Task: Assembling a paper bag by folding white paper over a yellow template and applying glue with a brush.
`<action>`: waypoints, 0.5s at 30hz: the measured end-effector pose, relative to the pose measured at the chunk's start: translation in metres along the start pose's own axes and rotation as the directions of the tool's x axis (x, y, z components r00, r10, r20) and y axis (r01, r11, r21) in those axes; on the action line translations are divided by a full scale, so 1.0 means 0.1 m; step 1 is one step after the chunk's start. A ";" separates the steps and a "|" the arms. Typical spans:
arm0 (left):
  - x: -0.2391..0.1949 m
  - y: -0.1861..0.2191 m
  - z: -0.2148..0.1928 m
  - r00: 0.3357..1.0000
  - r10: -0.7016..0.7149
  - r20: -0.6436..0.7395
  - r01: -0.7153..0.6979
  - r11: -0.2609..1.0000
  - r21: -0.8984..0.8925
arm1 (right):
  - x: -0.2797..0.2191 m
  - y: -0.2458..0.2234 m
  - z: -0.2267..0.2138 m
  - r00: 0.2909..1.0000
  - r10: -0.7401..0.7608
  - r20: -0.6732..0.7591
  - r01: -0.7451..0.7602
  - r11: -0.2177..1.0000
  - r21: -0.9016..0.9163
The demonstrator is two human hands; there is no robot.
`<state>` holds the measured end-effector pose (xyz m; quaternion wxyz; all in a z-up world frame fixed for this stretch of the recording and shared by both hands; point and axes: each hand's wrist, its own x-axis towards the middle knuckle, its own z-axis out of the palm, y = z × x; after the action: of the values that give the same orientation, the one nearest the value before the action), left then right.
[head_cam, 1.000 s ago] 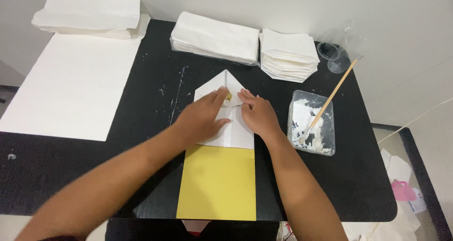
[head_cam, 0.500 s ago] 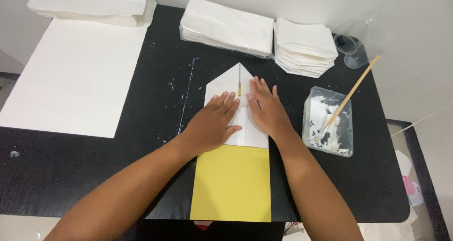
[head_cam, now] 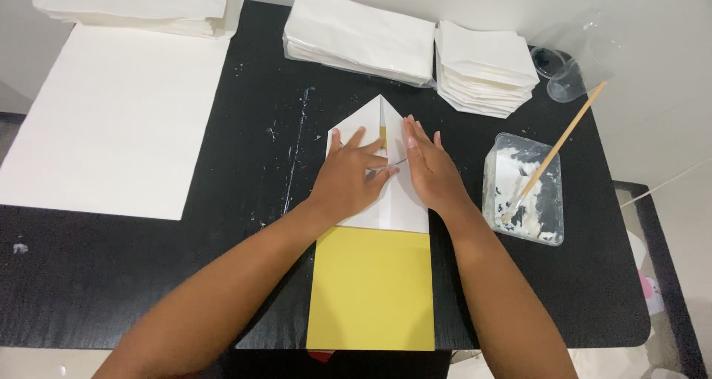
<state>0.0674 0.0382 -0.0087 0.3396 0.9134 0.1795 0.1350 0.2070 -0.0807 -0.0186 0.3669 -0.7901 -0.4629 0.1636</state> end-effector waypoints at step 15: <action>-0.17 -0.13 -0.07 0.981 0.181 0.065 -0.186 0.980 0.077 | 0.00 0.07 0.02 1.000 -0.030 0.009 0.029 0.999 0.020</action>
<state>0.0464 0.0443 -0.0139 0.2927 0.9428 0.0899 0.1316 0.2106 -0.0823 -0.0251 0.3748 -0.7788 -0.4746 0.1665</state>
